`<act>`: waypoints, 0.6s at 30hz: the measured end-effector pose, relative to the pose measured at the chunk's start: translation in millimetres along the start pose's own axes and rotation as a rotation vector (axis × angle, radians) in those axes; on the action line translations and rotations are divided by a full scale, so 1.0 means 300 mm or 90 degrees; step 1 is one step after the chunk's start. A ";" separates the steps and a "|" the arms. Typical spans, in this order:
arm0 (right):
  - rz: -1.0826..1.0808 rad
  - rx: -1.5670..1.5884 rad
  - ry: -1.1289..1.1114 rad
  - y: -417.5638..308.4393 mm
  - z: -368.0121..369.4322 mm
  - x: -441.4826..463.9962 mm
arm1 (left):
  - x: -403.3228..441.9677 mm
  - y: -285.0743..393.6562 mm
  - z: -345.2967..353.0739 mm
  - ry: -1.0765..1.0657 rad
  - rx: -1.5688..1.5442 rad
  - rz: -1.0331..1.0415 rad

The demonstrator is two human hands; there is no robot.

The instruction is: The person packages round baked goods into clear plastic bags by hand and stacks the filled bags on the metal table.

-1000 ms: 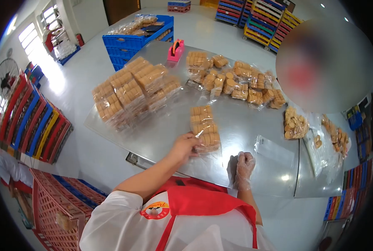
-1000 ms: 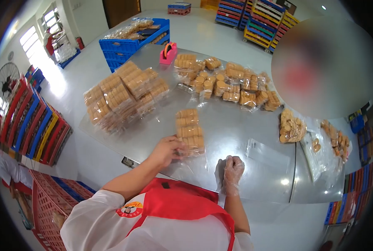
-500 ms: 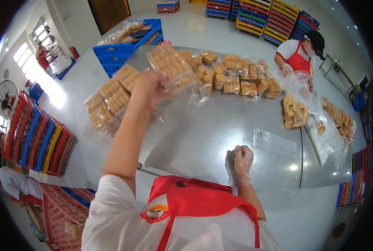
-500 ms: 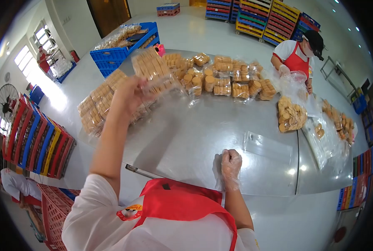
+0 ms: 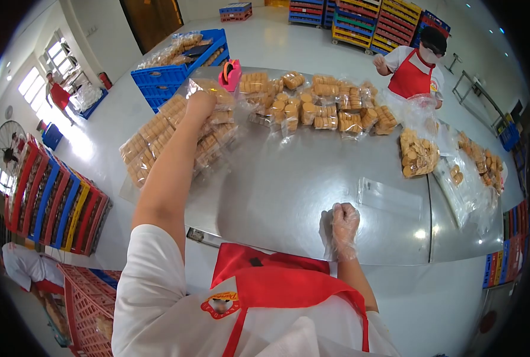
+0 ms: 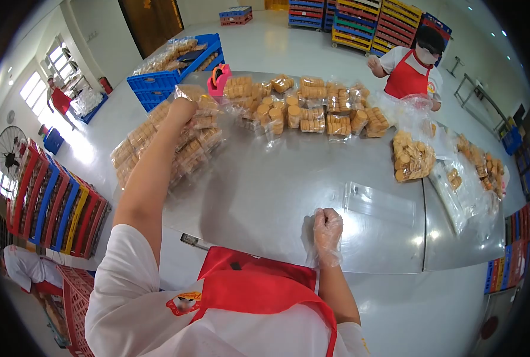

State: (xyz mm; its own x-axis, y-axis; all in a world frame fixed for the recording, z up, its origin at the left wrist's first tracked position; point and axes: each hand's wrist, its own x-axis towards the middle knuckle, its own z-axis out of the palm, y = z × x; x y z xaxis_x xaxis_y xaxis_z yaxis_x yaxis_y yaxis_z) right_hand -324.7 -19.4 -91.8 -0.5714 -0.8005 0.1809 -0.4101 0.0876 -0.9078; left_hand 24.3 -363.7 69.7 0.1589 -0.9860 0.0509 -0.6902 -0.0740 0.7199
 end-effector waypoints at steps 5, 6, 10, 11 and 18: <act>-0.032 -0.001 0.021 0.031 0.014 0.007 | 0.049 -0.010 -0.010 -0.034 -0.125 -0.051; -0.042 -0.004 0.023 0.017 0.014 0.005 | 0.041 -0.003 -0.012 -0.033 -0.179 -0.084; 0.002 0.009 -0.002 -0.021 0.000 -0.001 | -0.030 0.016 -0.012 0.011 -0.336 -0.102; 0.001 0.009 -0.001 -0.008 0.003 0.000 | -0.031 0.011 -0.015 0.004 -0.360 -0.107; -0.029 0.003 0.013 0.008 0.010 0.000 | -0.067 0.036 -0.072 -0.055 -0.144 -0.077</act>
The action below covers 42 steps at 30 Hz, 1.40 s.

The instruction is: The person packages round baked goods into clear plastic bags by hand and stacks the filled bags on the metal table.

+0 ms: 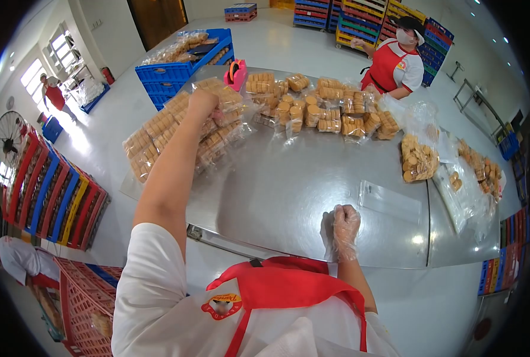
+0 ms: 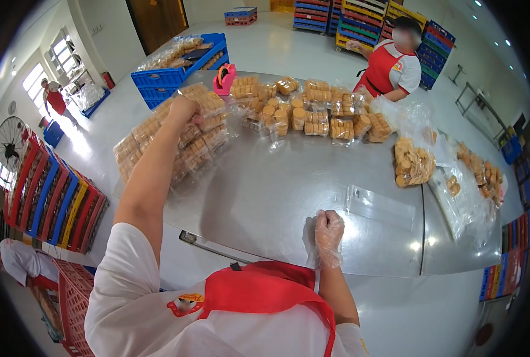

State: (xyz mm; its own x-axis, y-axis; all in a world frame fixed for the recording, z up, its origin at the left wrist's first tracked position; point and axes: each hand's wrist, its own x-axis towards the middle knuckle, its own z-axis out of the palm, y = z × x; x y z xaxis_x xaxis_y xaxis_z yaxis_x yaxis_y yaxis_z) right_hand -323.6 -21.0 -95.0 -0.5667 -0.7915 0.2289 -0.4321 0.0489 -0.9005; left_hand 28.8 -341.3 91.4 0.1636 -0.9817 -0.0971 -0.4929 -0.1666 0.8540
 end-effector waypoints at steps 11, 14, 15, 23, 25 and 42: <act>-0.002 0.013 0.003 0.073 0.014 0.004 | 0.050 -0.015 0.030 -0.023 0.100 0.039; -0.031 -0.010 0.010 0.051 0.011 0.006 | 0.064 -0.035 0.025 -0.027 0.044 0.028; -0.034 -0.019 0.009 0.041 0.005 0.003 | 0.043 -0.044 0.010 -0.055 0.145 0.070; 0.051 0.011 -0.022 0.002 -0.001 0.004 | -0.068 0.131 -0.053 0.152 0.475 0.258; 0.049 0.010 -0.019 0.006 0.000 0.003 | -0.028 0.167 -0.068 0.111 0.453 0.276; 0.007 -0.084 -0.001 -0.042 -0.033 0.003 | -0.286 0.029 0.207 0.050 0.173 0.627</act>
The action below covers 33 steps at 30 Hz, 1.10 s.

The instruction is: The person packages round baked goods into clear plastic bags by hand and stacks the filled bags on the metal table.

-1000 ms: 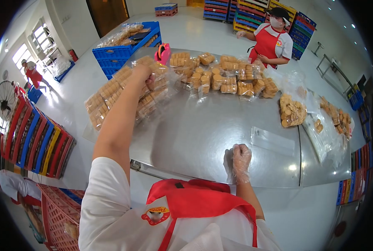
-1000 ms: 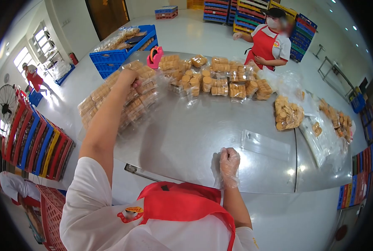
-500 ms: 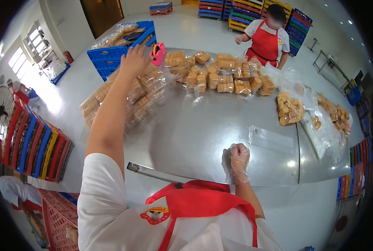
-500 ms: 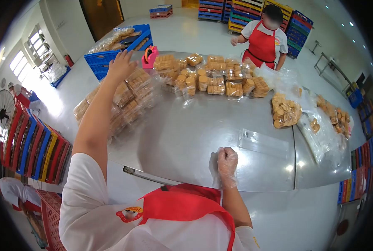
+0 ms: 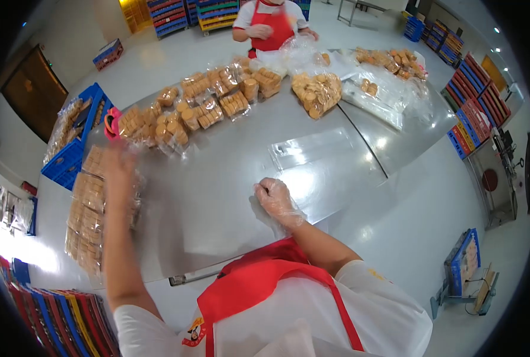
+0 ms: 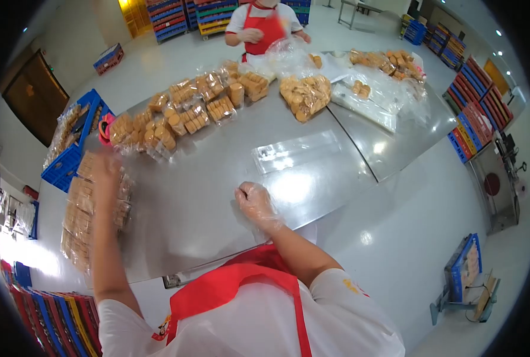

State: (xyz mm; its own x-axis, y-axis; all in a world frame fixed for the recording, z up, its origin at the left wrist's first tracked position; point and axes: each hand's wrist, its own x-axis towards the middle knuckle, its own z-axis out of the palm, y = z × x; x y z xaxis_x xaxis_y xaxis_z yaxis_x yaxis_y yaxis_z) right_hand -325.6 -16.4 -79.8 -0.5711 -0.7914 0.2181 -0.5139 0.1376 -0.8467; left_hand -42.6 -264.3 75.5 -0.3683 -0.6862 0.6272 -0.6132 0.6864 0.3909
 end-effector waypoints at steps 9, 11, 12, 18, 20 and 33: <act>0.011 0.019 0.014 0.004 -0.003 -0.011 | -0.503 0.196 0.474 -0.211 -0.181 -0.133; 0.016 0.025 0.015 -0.002 0.002 -0.012 | -0.522 0.225 0.466 -0.166 -0.118 -0.038; 0.026 0.024 0.015 -0.007 0.000 -0.016 | -0.524 0.224 0.468 -0.159 -0.131 -0.055; -0.003 0.042 0.064 0.022 0.001 -0.035 | -0.517 0.198 0.472 -0.142 -0.185 -0.104; -0.057 0.011 0.136 0.054 -0.021 -0.058 | -0.516 0.188 0.475 -0.140 -0.177 -0.102; 0.149 -0.548 0.195 0.289 -0.455 -0.010 | -0.517 0.166 0.479 -0.131 -0.258 -0.130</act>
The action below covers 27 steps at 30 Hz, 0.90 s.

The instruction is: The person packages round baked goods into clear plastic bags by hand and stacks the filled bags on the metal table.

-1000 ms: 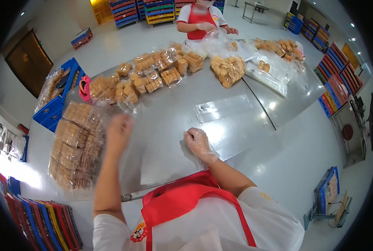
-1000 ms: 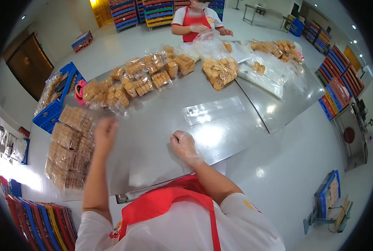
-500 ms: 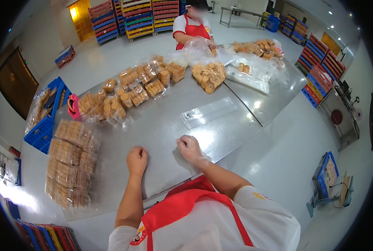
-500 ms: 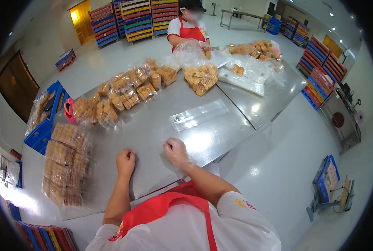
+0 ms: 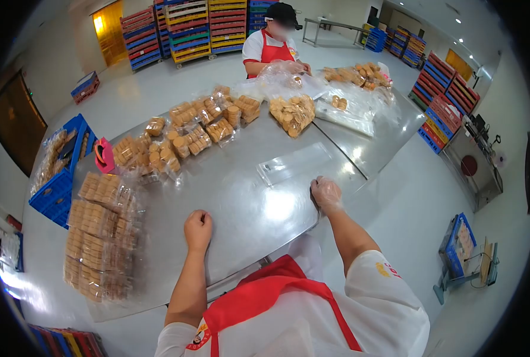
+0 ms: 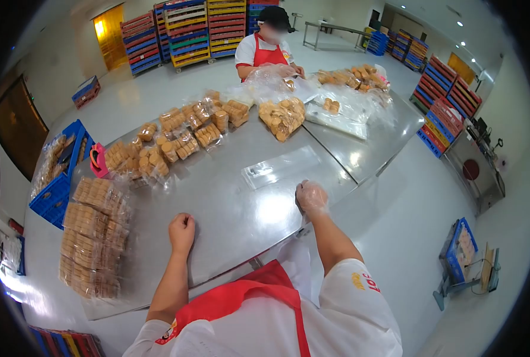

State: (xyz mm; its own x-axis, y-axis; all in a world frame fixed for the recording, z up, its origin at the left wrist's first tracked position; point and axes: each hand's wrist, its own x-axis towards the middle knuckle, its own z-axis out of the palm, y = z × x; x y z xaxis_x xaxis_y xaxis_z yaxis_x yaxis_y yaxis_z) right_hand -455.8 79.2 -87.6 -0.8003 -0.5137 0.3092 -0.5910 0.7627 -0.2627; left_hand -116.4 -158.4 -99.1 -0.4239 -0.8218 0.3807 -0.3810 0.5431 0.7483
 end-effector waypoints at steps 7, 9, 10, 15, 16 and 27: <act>0.017 -0.048 -0.072 -0.031 -0.033 0.019 | 0.003 0.011 -0.002 -0.015 0.012 -0.004; -0.009 -0.077 -0.063 -0.001 0.004 0.024 | 0.002 0.023 0.001 -0.019 0.012 -0.015; -0.034 -0.089 -0.053 0.018 0.034 0.030 | 0.001 0.025 -0.001 -0.016 0.007 -0.018; 0.004 -0.038 -0.029 -0.004 0.001 0.006 | -0.002 0.009 0.006 -0.011 0.008 -0.020; -0.004 -0.044 -0.023 0.001 0.008 0.007 | -0.001 0.007 0.006 -0.011 0.009 -0.018; -0.006 -0.057 -0.024 0.010 0.017 0.021 | 0.000 0.010 0.006 0.002 0.007 0.008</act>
State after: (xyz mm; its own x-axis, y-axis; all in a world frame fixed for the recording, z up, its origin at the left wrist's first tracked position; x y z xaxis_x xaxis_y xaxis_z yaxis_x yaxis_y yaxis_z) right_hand -463.1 76.2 -91.1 -0.7993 -0.5336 0.2765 -0.5880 0.7894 -0.1762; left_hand -118.9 -156.5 -97.8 -0.4268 -0.8151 0.3917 -0.3847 0.5556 0.7371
